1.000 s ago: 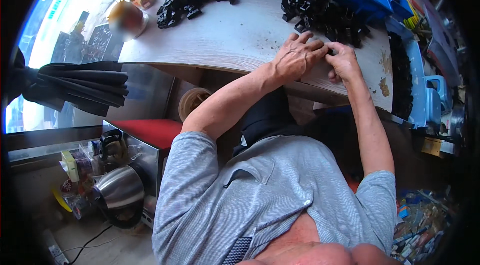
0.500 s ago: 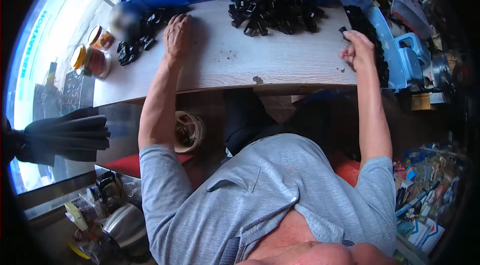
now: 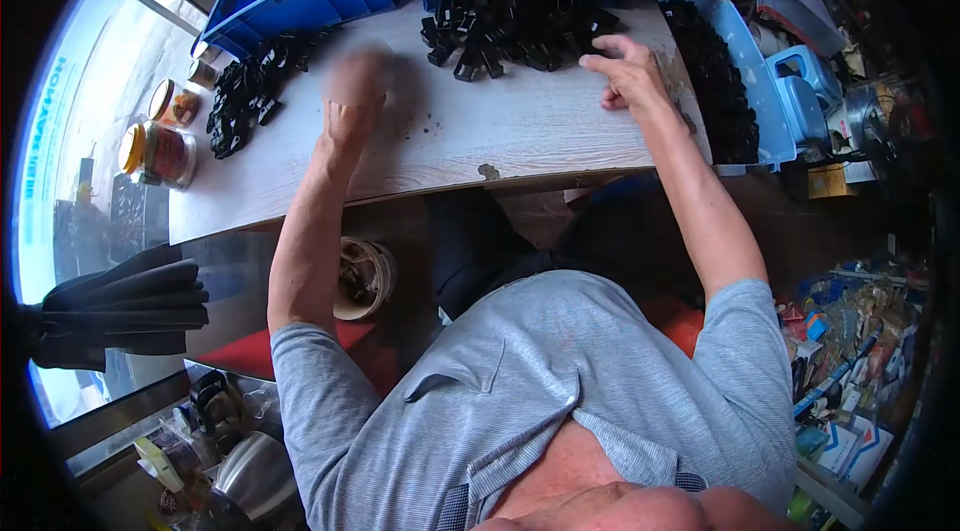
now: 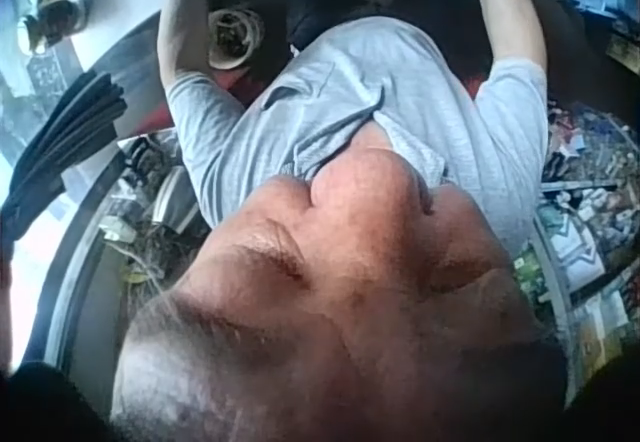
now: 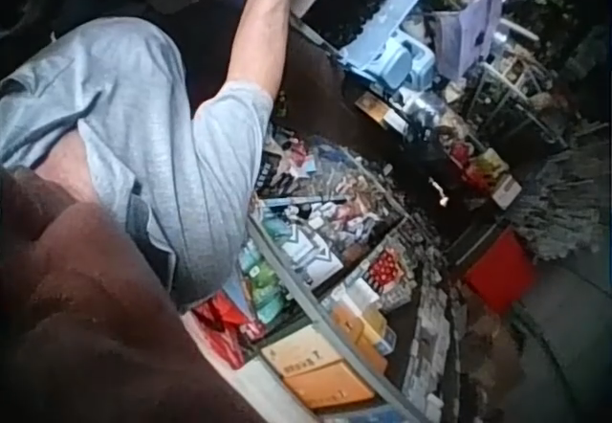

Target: Assembling small black plastic components at a workbench.

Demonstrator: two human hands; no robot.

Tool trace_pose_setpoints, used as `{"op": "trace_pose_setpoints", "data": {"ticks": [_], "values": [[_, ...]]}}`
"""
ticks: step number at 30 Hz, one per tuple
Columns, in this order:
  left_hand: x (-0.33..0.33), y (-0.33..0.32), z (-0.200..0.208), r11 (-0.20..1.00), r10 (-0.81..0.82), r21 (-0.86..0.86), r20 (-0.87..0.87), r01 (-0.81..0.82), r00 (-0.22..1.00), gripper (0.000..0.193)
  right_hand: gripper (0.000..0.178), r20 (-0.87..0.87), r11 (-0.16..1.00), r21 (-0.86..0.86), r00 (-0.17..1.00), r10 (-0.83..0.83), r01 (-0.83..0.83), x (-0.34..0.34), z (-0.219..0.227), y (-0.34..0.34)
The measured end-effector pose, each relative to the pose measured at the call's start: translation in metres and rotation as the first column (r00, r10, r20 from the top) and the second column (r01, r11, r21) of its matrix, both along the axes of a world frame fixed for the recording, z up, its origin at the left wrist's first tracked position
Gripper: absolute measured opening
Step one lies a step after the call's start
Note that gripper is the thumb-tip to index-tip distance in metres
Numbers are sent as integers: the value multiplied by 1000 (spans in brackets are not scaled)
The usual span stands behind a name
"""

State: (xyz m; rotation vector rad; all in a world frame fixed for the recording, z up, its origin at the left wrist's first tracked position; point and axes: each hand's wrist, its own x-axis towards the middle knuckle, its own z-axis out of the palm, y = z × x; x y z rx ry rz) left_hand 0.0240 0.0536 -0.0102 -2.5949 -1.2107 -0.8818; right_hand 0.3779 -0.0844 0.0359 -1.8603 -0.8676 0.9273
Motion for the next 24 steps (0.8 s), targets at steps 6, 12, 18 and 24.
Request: {"op": "trace_pose_setpoints", "data": {"ticks": [6,12,18,24], "values": [[7,14,11,999,24,-24,-31,-25,999,22,58,158,1000,0,987,14,-15,-8,-6,18],[5,11,13,962,94,-250,-66,-108,993,24,59,104,1000,14,994,25,-27,-9,-7,11],[10,-11,10,990,4,-140,-3,-4,1000,27,53,-54,998,32,997,47,-46,-4,-1,-12],[28,-44,4,978,-45,-182,295,102,955,27,43,-25,983,-46,984,176,-177,-33,9,-24]]}}
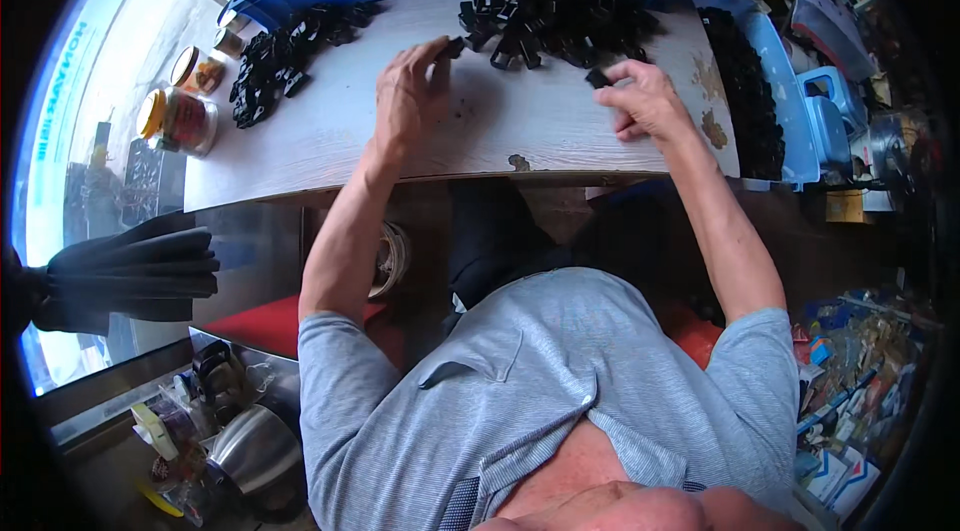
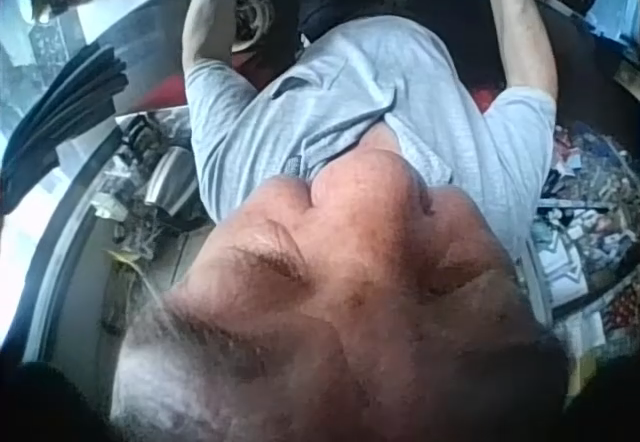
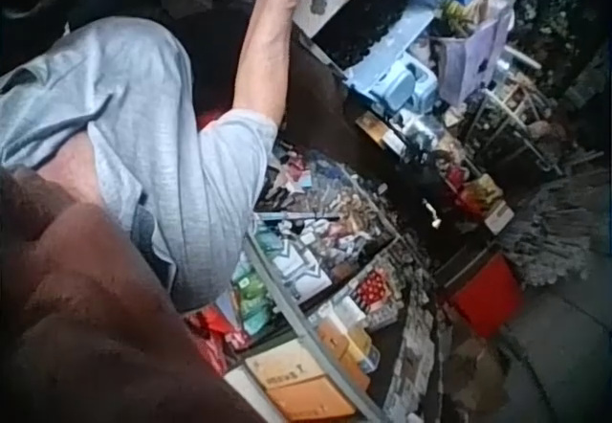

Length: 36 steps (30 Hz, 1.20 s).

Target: Assembling small black plastic components at a workbench.

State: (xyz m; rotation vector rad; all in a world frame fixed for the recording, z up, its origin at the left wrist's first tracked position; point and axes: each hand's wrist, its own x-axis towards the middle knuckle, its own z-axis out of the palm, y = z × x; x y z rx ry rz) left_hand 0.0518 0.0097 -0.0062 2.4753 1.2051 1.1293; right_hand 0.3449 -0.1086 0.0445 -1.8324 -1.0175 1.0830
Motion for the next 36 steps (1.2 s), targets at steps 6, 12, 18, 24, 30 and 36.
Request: {"op": "trace_pose_setpoints", "data": {"ticks": [6,12,18,24,30,36], "values": [[61,-56,9,962,-257,-32,235,272,937,27,30,133,967,-91,960,248,-237,-29,4,6],[86,-57,12,898,-435,17,-118,439,893,38,23,243,965,25,938,249,-262,-26,-15,8],[88,-53,4,876,-474,-4,-196,483,858,43,24,190,976,3,958,215,-219,-23,-15,6],[76,-68,1,918,-358,43,-337,395,871,53,25,147,969,-48,958,245,-241,-30,-5,3],[67,-64,-3,954,-295,17,-137,300,946,49,26,96,970,-26,966,241,-240,-27,-6,0],[-34,48,9,840,375,431,-24,-329,927,31,40,-141,998,-18,988,64,-67,-5,2,-18]]}}
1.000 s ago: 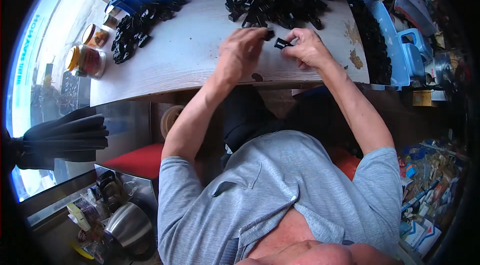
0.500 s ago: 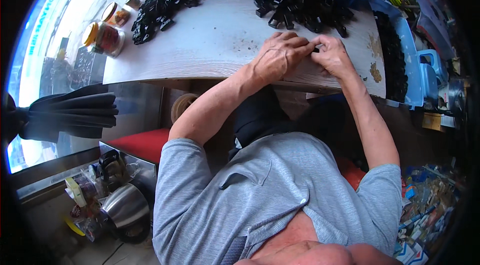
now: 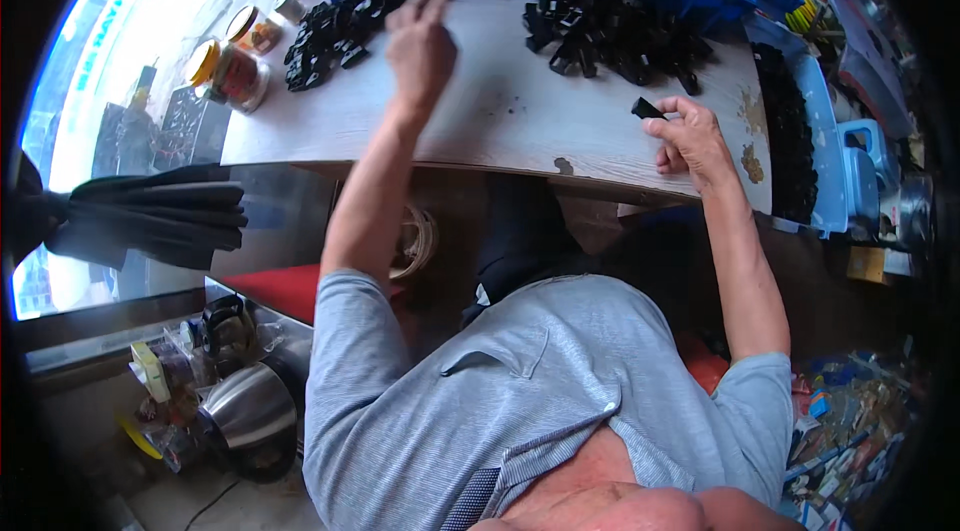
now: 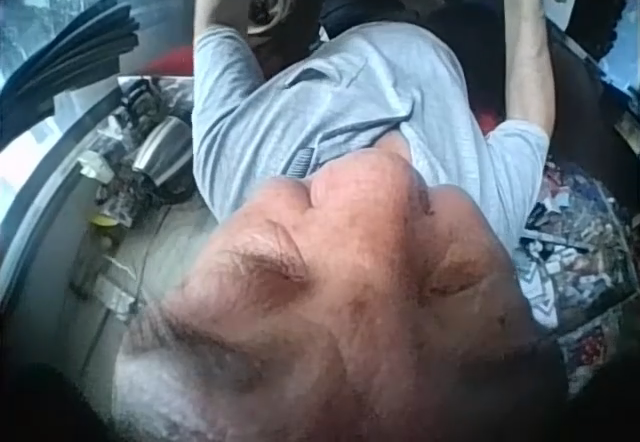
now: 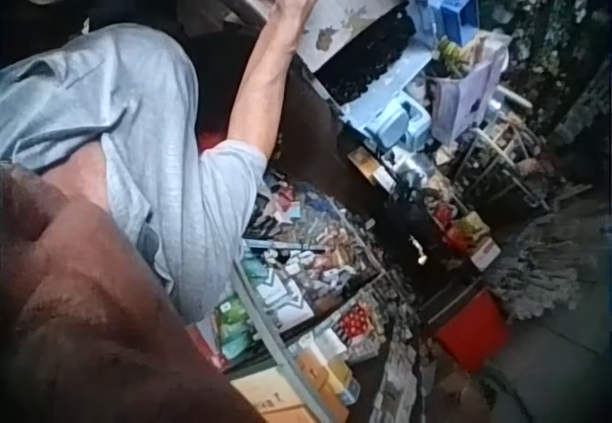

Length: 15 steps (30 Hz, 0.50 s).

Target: Assembling small black plastic components at a workbench.

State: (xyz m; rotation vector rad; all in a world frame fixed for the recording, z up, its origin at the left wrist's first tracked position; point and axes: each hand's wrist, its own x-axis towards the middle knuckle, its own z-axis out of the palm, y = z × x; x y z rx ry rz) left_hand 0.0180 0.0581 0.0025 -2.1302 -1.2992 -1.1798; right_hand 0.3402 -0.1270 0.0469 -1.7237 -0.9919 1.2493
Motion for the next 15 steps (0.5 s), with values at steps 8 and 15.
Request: {"op": "trace_pose_setpoints", "data": {"ticks": [8,15], "values": [[-49,31,-23,941,197,-248,-153,-231,968,28,32,-183,794,149,805,-564,590,106,-9,7],[-18,-8,-18,931,-54,-362,-13,46,998,30,43,-15,853,140,862,-506,503,100,-16,15]]}}
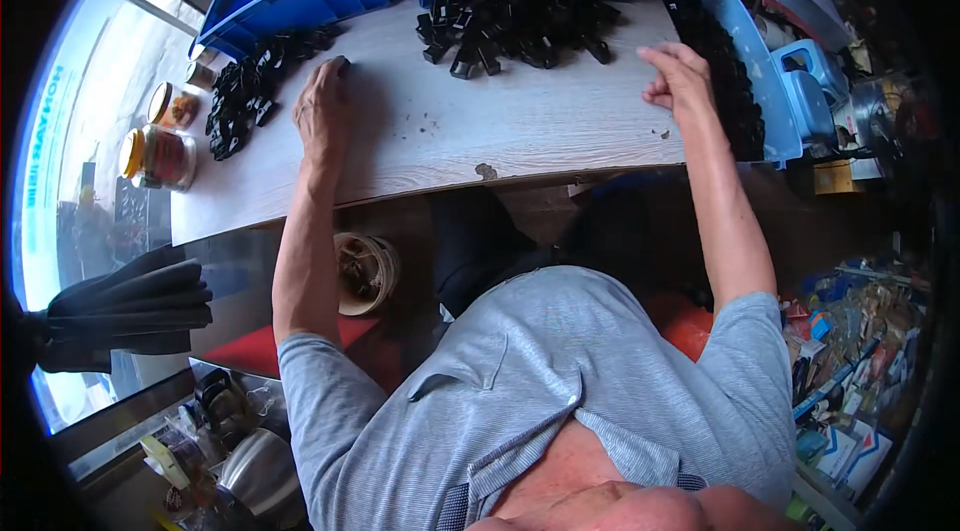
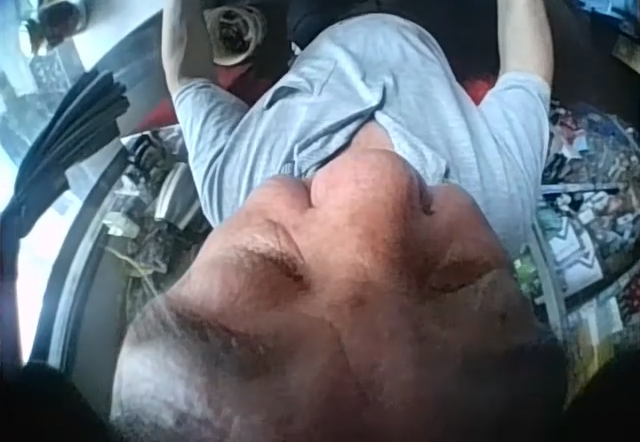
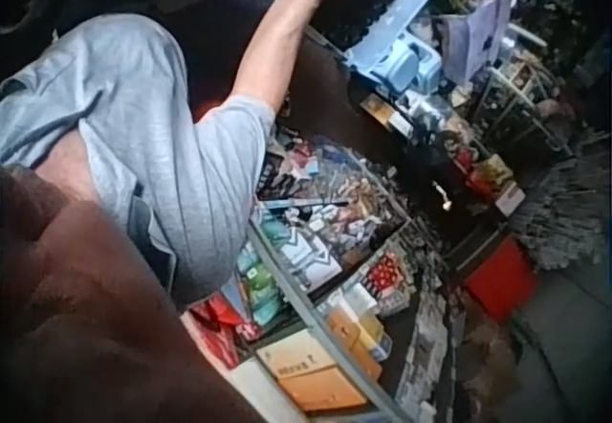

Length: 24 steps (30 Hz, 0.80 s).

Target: Assembling small black plastic components at a workbench.

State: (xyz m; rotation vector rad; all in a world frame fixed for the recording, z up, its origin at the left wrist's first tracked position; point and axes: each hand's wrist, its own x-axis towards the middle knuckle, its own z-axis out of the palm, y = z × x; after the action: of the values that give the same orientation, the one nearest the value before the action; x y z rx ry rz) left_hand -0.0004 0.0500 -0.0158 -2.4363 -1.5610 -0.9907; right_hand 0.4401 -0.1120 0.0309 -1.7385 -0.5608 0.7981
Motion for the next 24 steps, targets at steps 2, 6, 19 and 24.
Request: {"op": "trace_pose_setpoints", "data": {"ticks": [2,6,19,24], "values": [[-1,-8,2,998,-11,-65,61,15,998,38,45,9,998,-27,999,53,-53,-18,-1,11],[-18,7,-7,994,12,111,54,-18,998,42,48,161,964,-175,960,228,-199,-47,7,29],[86,-80,17,872,-462,107,503,478,730,34,25,-41,916,-193,936,349,-351,-47,13,8],[151,-118,16,807,-587,42,173,589,791,37,27,-99,802,-138,814,573,-581,-69,17,-6]]}}
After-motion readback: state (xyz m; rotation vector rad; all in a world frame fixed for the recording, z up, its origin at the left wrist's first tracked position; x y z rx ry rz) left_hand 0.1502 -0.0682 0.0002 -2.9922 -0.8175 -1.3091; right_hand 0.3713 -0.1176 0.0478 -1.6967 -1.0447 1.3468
